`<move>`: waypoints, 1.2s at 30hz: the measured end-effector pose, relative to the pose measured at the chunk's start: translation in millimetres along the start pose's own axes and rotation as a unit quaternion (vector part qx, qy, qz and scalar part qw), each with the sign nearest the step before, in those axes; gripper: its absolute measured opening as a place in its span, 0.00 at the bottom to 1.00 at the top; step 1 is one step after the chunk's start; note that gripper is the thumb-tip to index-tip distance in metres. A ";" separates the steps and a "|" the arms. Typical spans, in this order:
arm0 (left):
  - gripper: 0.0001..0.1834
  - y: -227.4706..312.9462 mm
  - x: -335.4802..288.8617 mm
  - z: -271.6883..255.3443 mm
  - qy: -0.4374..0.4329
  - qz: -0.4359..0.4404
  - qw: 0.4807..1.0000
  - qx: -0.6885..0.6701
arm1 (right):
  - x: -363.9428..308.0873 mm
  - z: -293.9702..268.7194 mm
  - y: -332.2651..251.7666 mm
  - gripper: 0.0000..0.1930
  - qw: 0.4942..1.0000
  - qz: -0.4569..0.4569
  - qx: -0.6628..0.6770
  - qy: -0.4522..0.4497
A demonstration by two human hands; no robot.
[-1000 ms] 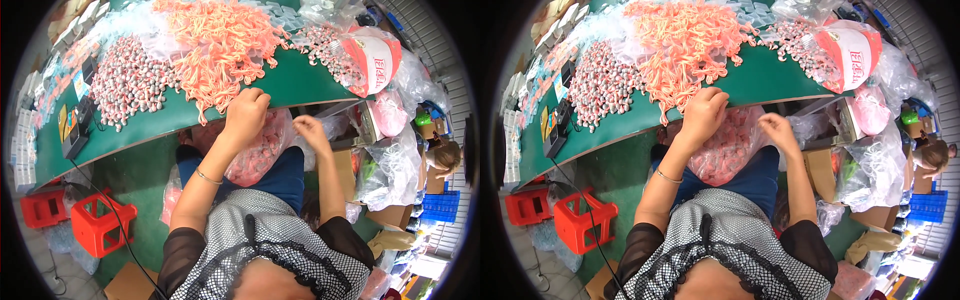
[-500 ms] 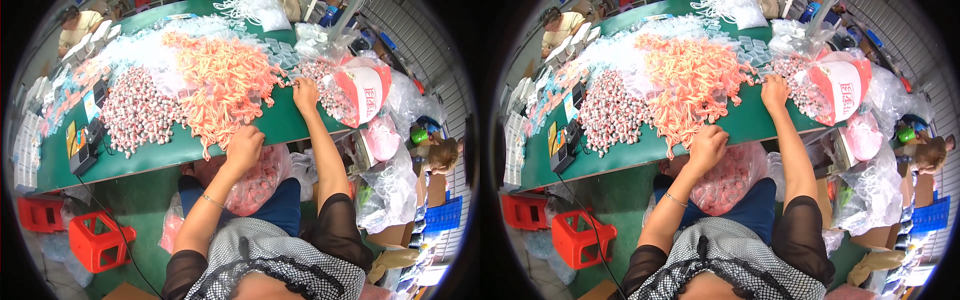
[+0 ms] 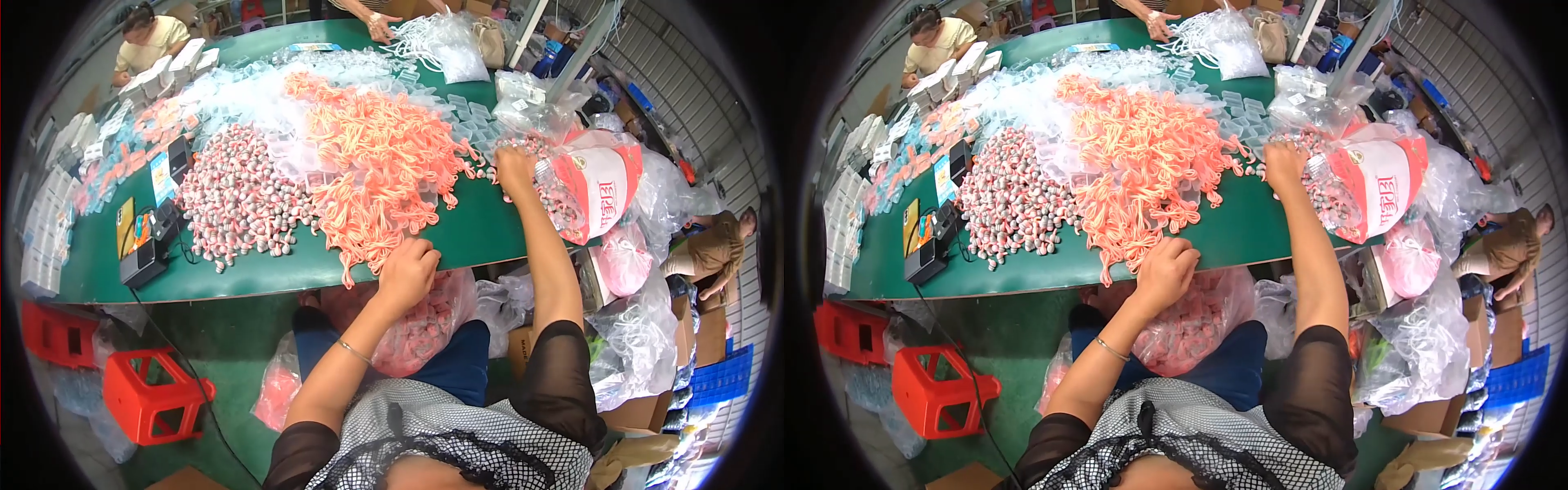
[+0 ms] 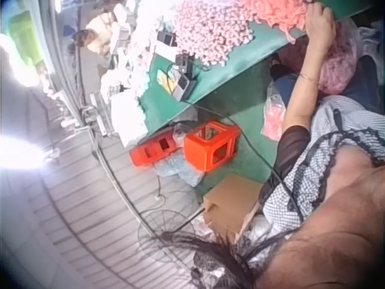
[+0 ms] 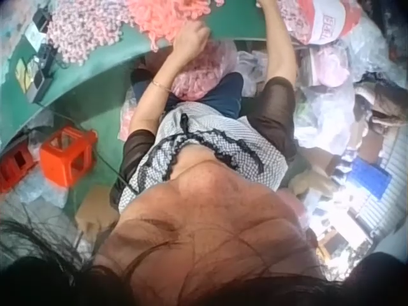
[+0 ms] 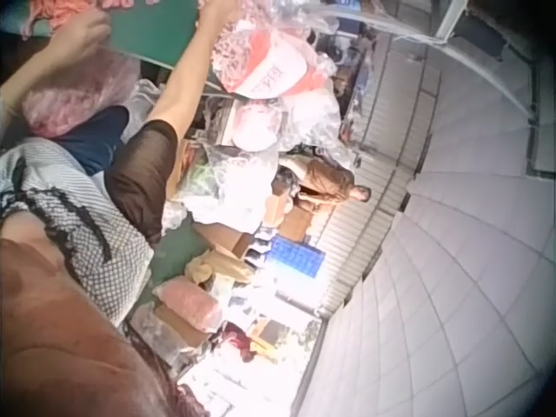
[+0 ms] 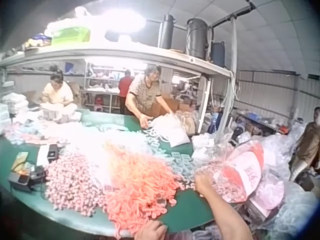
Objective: Placing small pink components into clear plastic hinge-top containers and organizing them into bags or piles.
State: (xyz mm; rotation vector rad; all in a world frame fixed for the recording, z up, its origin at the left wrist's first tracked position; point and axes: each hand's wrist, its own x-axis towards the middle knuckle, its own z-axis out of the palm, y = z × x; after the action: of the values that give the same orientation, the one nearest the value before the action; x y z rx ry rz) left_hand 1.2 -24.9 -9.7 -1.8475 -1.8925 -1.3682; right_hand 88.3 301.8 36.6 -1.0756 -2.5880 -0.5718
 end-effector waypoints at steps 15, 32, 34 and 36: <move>0.05 3.2 7.7 -0.2 -0.015 -0.033 0.999 0.012 | -156.1 -84.3 -57.9 0.06 0.932 -0.159 0.301 0.122; 0.08 -22.3 -35.0 -116.4 0.153 -0.169 0.971 0.066 | -98.2 3.4 9.2 0.04 0.945 0.050 0.301 0.118; 0.10 -46.4 -45.9 -136.0 0.147 -0.225 0.954 0.133 | -108.7 -1.2 4.5 0.04 0.919 0.054 0.376 0.109; 0.11 -58.0 -51.3 -148.4 0.130 -0.292 0.936 0.146 | -121.4 -4.3 -4.0 0.05 0.897 0.059 0.431 0.081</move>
State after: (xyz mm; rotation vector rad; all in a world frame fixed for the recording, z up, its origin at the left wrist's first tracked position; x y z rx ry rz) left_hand -105.9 -151.7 12.3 -0.9435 -2.4314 -1.2917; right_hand 168.9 223.0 -9.0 -0.7962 -2.1926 0.4793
